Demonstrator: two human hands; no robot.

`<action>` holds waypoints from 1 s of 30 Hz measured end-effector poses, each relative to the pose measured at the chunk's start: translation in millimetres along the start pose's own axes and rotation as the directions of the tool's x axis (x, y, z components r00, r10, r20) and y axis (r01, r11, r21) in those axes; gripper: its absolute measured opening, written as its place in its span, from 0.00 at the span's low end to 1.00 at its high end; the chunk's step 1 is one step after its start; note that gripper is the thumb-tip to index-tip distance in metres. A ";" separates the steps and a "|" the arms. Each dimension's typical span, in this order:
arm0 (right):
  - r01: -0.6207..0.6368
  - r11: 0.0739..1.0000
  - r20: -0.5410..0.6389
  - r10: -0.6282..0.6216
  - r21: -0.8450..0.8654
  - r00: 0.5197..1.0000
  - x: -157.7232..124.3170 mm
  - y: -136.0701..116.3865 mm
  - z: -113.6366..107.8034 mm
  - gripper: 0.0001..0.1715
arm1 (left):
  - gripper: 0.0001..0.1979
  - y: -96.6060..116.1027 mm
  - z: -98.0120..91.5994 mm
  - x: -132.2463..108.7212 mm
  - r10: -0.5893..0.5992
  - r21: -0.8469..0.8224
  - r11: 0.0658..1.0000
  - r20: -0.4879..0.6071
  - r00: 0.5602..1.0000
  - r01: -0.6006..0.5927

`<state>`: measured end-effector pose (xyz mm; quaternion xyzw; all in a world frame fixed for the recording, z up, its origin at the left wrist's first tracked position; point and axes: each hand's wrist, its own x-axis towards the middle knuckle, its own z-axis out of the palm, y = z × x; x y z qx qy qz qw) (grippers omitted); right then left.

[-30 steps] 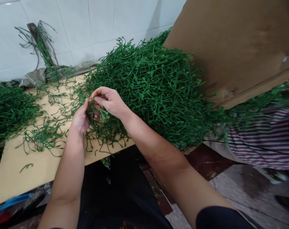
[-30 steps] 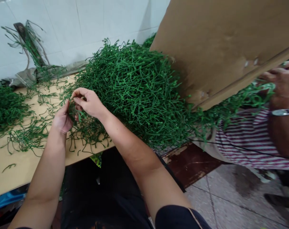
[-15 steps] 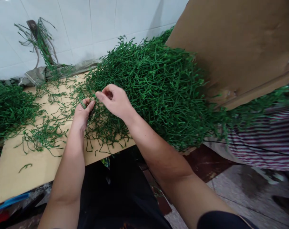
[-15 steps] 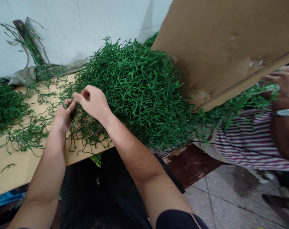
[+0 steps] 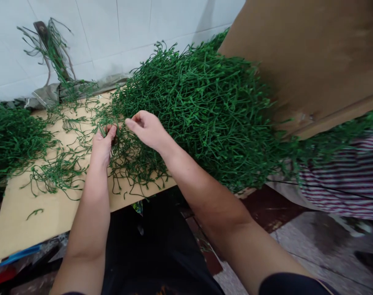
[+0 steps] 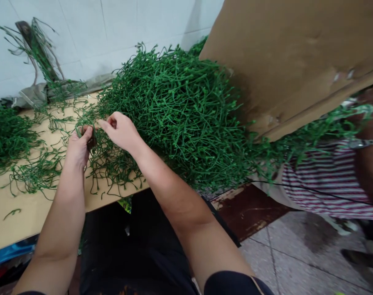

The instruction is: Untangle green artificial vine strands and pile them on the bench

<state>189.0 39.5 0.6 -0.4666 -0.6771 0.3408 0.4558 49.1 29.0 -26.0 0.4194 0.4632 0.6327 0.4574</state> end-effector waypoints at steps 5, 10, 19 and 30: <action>0.102 0.963 0.084 -0.083 -0.249 0.993 -4.2 -2.5 13.9 0.11 | 0.16 -1.0 1.9 -5.1 0.038 -0.019 0.999 0.078 0.996 -0.037; 0.116 0.933 0.103 -0.085 -0.341 0.991 -2.5 -4.2 14.4 0.10 | 0.12 0.4 5.5 -5.4 0.057 0.088 0.994 0.033 0.998 -0.060; 0.086 0.976 -0.009 -0.089 -0.200 0.996 4.4 0.8 16.7 0.09 | 0.11 4.3 1.1 -3.0 0.040 0.029 0.999 0.031 0.999 -0.041; 0.098 0.951 0.089 -0.075 -0.292 0.993 -13.9 -12.2 14.7 0.09 | 0.15 3.0 -0.3 -0.5 0.044 -0.078 0.996 -0.014 0.999 -0.045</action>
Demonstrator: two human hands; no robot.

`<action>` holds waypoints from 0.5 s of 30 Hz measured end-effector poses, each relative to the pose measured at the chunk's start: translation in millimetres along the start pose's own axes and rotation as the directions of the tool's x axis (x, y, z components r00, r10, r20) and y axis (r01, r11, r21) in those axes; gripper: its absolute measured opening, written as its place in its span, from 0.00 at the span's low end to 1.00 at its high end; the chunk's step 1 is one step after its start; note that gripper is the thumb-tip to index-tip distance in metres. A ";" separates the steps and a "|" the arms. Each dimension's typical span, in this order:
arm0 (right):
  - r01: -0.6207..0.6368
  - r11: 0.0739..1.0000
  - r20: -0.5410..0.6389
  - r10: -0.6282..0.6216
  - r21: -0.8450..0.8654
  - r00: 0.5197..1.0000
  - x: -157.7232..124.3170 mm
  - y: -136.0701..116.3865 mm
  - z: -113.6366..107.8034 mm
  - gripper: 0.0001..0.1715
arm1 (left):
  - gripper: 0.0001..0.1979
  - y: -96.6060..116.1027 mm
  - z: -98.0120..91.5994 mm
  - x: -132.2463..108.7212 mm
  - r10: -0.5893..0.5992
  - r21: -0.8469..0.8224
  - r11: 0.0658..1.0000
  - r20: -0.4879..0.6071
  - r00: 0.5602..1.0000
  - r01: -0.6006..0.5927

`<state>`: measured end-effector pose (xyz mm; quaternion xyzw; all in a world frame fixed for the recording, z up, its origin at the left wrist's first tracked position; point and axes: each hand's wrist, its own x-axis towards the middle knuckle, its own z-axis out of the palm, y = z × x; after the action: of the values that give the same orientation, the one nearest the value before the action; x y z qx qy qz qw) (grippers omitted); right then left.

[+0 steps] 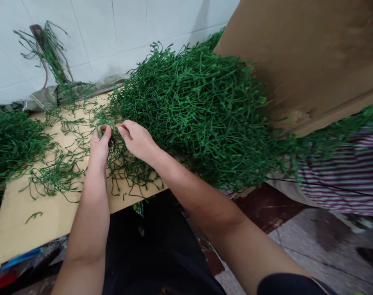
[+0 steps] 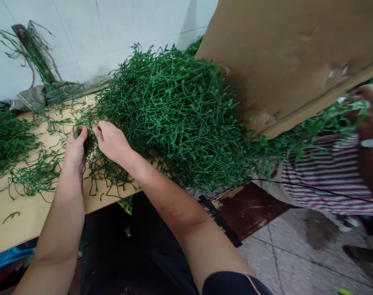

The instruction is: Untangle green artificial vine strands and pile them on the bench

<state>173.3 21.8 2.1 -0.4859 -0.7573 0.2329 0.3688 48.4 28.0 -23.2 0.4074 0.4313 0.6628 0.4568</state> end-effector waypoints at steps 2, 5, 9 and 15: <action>0.004 1.000 0.050 -0.003 -0.023 0.999 -3.9 1.3 0.8 0.10 | 0.15 1.3 -1.1 0.0 -0.014 -0.054 0.998 -0.001 1.000 0.014; 0.032 0.999 0.080 -0.029 -0.044 0.996 -6.4 4.8 2.0 0.11 | 0.15 4.1 0.6 -3.3 -0.046 -0.064 0.997 0.070 0.996 0.051; 0.020 0.996 -0.002 -0.020 -0.088 1.000 -8.6 3.1 3.0 0.12 | 0.14 3.4 3.1 -5.3 -0.014 -0.045 0.999 0.068 0.998 0.017; 0.019 0.999 -0.028 -0.020 -0.037 0.999 -20.7 -5.4 11.1 0.18 | 0.13 4.6 -1.0 -2.0 -0.043 0.008 0.999 -0.001 0.999 0.043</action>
<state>166.9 0.8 -7.8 -0.4884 -0.7610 0.2084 0.3726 46.8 24.9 -19.4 0.3995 0.4430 0.6513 0.4690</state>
